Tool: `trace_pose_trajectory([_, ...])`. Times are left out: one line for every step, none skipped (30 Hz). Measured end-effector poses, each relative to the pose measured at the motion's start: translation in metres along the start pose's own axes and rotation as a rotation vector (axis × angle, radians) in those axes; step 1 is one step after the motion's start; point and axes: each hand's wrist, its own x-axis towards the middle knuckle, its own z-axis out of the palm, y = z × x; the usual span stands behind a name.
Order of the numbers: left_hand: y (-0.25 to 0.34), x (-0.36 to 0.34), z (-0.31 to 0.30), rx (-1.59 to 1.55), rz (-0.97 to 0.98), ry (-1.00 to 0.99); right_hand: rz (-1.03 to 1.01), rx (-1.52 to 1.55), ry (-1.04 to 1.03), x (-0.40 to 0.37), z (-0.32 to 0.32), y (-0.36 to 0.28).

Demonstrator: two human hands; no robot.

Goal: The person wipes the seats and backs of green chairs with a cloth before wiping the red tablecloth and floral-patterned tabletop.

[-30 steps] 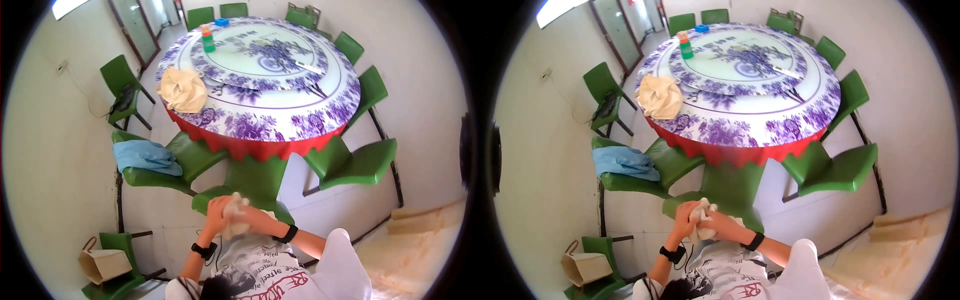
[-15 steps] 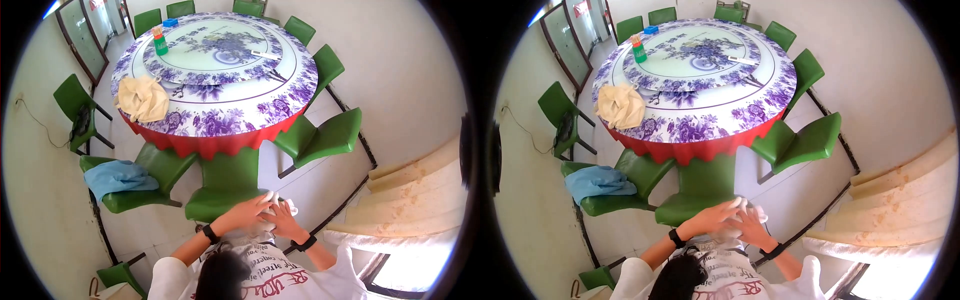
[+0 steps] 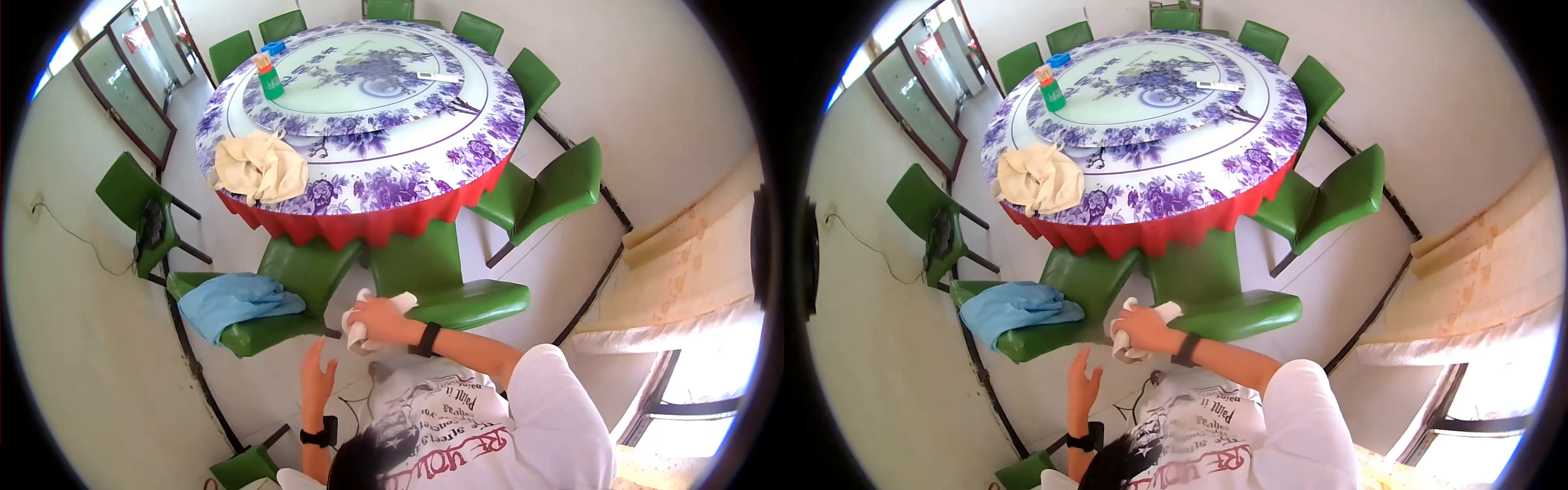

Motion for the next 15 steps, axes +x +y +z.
trace_pose_trajectory([0.006,-0.003,-0.003,0.033,-0.007,-0.023,0.003,0.005,-0.004,0.002,0.002,0.002])
trace_pose_trajectory([0.01,-0.006,-0.002,0.064,-0.015,-0.047,0.009,0.01,-0.012,0.002,0.006,0.005])
trace_pose_trajectory([0.014,-0.004,0.003,0.061,0.024,-0.053,0.017,0.016,-0.02,-0.001,0.01,0.007])
trace_pose_trajectory([0.02,0.001,0.008,0.056,0.063,-0.058,0.004,-0.008,-0.014,-0.004,0.011,0.007])
trace_pose_trajectory([0.027,0.007,0.015,0.051,0.104,-0.059,-0.013,-0.033,-0.007,-0.006,0.011,0.007])
trace_pose_trajectory([0.033,0.015,0.022,0.09,0.149,-0.082,-0.032,-0.061,0.002,-0.009,0.009,0.009])
trace_pose_trajectory([0.04,0.024,0.029,0.131,0.194,-0.102,-0.119,-0.087,0.102,-0.015,0.006,0.01])
trace_pose_trajectory([0.047,0.031,0.036,0.174,0.238,-0.12,-0.21,-0.114,0.201,-0.022,0.003,0.011])
trace_pose_trajectory([0.055,0.034,0.043,0.183,0.286,-0.124,-0.303,-0.143,0.299,-0.031,0.001,0.013])
trace_pose_trajectory([0.065,0.038,0.049,0.193,0.335,-0.125,-0.289,-0.127,0.21,-0.042,0.001,0.018])
trace_pose_trajectory([0.073,0.045,0.055,0.203,0.387,-0.125,-0.281,-0.131,0.211,-0.052,-0.011,0.02])
trace_pose_trajectory([0.077,0.049,0.063,0.247,0.461,-0.11,-0.271,-0.134,0.211,-0.064,-0.023,0.021])
trace_pose_trajectory([0.09,0.054,0.068,0.307,0.479,-0.151,-0.259,-0.133,0.21,-0.077,-0.034,0.022])
trace_pose_trajectory([0.106,0.055,0.071,0.369,0.494,-0.194,-0.221,-0.094,0.193,-0.091,-0.041,0.027])
trace_pose_trajectory([0.12,0.057,0.078,0.432,0.506,-0.238,-0.191,-0.114,0.212,-0.107,-0.047,0.034])
